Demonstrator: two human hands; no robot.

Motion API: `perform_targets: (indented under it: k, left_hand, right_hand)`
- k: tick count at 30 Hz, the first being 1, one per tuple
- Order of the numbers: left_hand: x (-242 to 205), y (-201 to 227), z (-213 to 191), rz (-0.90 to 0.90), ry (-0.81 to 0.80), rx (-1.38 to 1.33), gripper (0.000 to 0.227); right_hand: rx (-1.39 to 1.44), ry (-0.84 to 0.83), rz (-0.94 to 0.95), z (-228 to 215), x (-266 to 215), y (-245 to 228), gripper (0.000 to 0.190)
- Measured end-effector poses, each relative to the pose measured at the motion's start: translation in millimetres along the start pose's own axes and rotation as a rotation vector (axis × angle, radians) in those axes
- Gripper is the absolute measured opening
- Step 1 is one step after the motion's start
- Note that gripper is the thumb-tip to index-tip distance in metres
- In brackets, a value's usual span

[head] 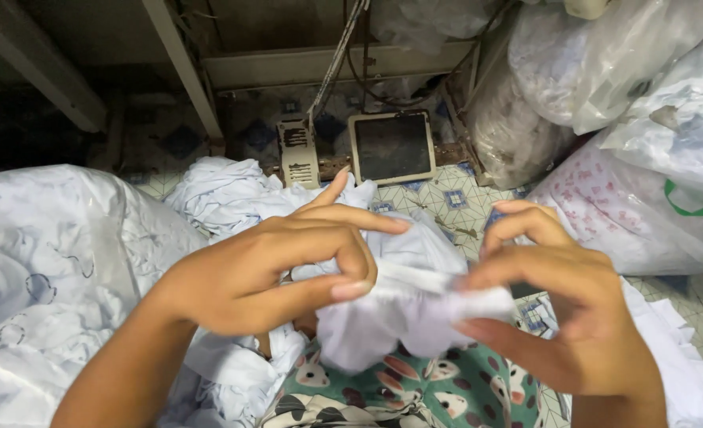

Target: Picking up, shaking out, and folding small white fabric garments from a large pile on the floor.

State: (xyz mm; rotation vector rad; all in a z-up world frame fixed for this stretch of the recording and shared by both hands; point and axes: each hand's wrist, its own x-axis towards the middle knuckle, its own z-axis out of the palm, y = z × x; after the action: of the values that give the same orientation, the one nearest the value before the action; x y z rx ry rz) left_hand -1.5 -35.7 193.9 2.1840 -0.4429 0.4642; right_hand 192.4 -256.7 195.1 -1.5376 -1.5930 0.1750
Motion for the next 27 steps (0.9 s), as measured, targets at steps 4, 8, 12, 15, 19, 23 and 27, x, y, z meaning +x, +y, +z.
perform_targets:
  k: [4,8,12,15,19,23,27]
  left_hand:
    - [5,4,-4,0.148,0.07,0.034,0.02]
    - [-7,-31,-24,0.16,0.16,-0.054,0.015]
    - [36,-42,-35,0.209,0.142,0.091,0.018]
    - [78,-62,-47,0.296,0.278,0.654,0.026]
    - [127,-99,-37,0.23,0.62,1.084,0.014]
    - [115,-94,10,0.294,0.629,0.786,0.017]
    - [45,-158,103,-0.168,0.639,0.353,0.025]
  right_hand:
    - [0.031,0.021,-0.077,-13,-15,9,0.019]
    - [-0.427,0.132,-0.017,-61,-43,40,0.041]
    - [-0.634,0.085,0.022,-82,-23,50,0.016]
    - [-0.665,0.12,-0.175,-88,19,67,0.013]
    - [-0.688,0.307,-0.352,-93,45,98,0.016]
    - [-0.826,0.36,-0.317,-74,15,129,0.021]
    - [-0.555,0.37,-0.061,6,-45,178,0.023]
